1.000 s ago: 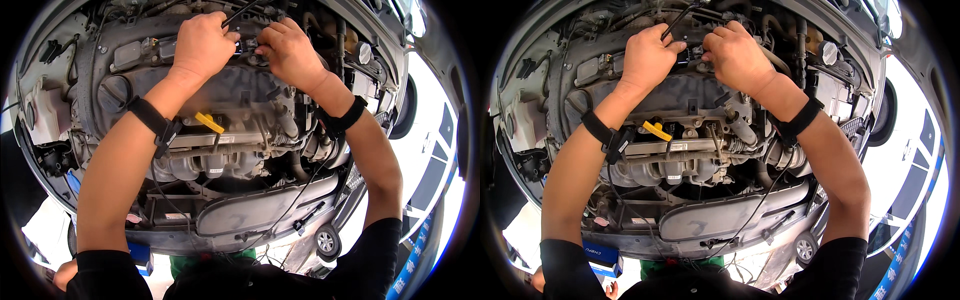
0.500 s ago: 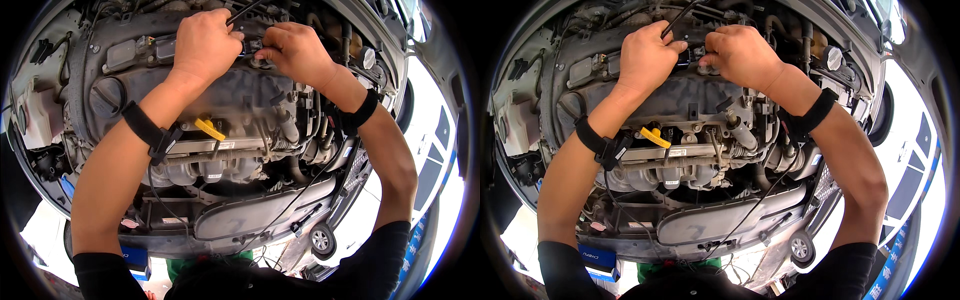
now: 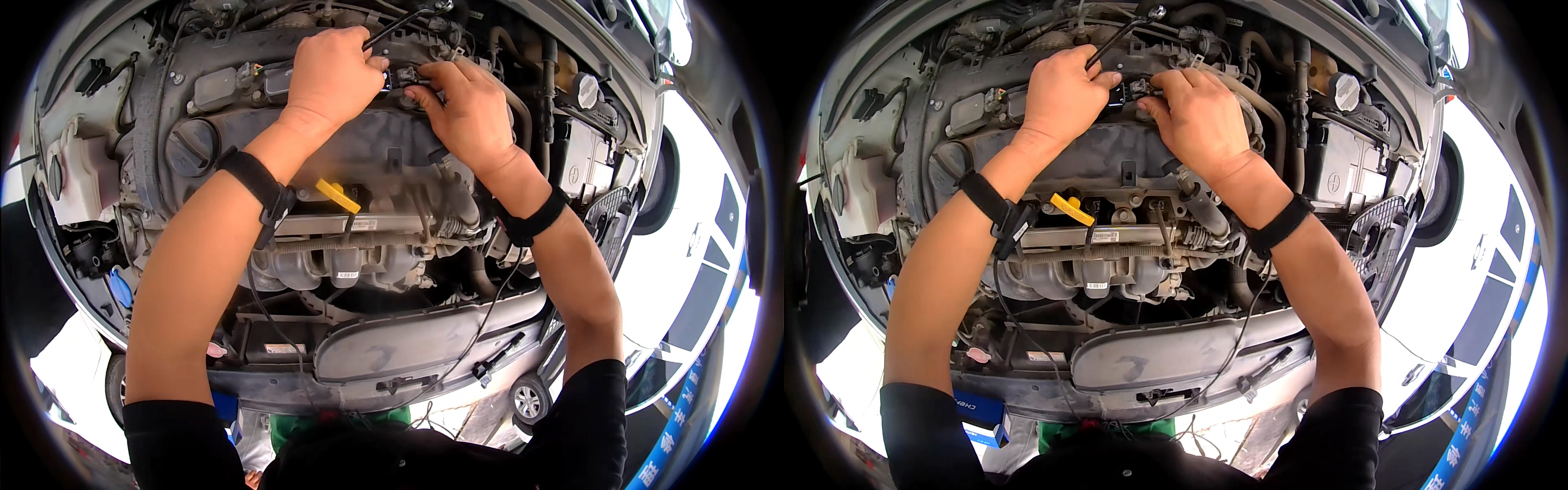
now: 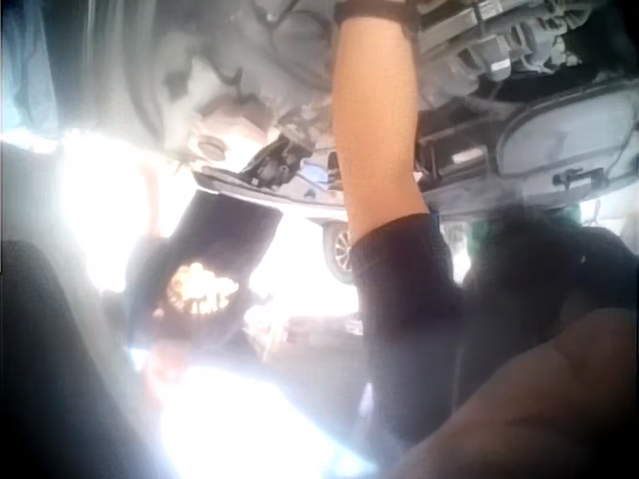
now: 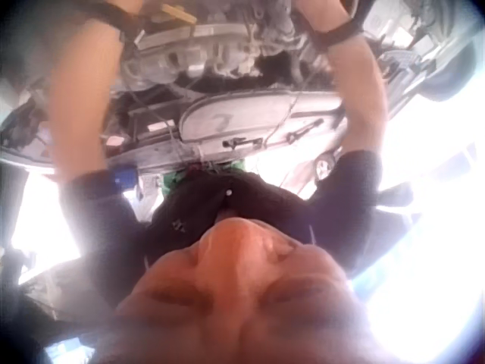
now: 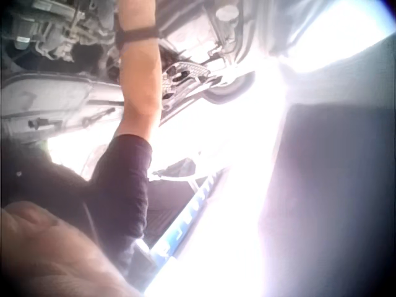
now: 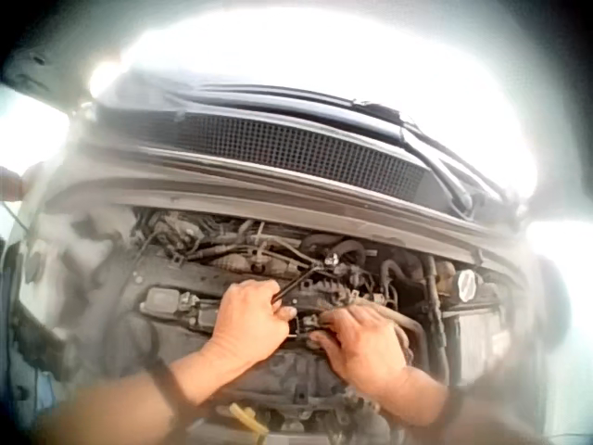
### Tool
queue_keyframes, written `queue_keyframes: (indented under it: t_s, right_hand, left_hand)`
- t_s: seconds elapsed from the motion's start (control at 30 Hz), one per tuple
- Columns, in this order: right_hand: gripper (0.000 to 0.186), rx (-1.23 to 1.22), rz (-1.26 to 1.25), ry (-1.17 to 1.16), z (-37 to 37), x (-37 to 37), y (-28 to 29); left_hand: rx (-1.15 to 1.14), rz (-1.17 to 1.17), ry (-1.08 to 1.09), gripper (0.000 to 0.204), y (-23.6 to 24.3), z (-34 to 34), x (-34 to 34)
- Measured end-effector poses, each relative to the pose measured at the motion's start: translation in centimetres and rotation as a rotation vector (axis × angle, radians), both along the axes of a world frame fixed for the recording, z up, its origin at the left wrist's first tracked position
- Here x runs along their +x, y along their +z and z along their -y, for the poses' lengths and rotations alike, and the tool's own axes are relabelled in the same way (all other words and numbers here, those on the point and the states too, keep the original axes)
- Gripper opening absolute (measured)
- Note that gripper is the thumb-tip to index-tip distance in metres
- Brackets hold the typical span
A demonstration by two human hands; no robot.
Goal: The person removes an old ignition coil from an engine, installs a new one by hand, secures it using a tool, and reconnects the electrical plug.
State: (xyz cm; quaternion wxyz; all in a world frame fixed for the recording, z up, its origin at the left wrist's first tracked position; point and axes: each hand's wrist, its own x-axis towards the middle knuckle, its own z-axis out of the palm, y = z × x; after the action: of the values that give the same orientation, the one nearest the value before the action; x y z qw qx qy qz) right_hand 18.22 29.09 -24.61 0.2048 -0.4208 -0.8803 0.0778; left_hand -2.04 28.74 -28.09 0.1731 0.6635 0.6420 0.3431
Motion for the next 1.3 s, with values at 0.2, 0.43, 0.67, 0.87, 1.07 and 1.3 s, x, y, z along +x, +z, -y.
queue_keyframes:
  t_s: [0.2, 0.43, 0.67, 0.87, 1.07, 1.3]
  right_hand:
    - [0.029, -0.059, -0.144, -0.125, 2.2, -0.8, -0.5]
    - [0.028, -0.141, -0.331, -0.199, 2.9, -1.9, -1.3]
    - [0.024, -0.127, -0.239, -0.146, 1.7, -0.8, 0.0]
    - [0.018, -0.001, -0.102, 0.034, 0.0, 0.1, 0.1]
    - [0.014, 0.040, -0.104, 0.006, -0.1, 0.3, -1.3]
    - [0.018, -0.144, -0.531, -0.536, 7.2, 2.4, 6.6]
  left_hand:
    - [-0.028, 0.032, -0.005, 0.030, 0.2, 0.3, 0.3]
    - [0.023, -0.008, 0.014, 0.029, -0.1, 0.1, 0.6]
    - [0.009, 0.005, -0.004, 0.029, 0.0, 0.0, 0.1]
    - [-0.009, 0.036, 0.009, 0.029, 0.1, 0.3, 0.2]
    - [-0.027, 0.043, -0.002, 0.030, 0.3, 0.0, 0.9]
    - [-0.057, 0.187, 0.081, 0.032, 3.0, 0.6, -1.5]
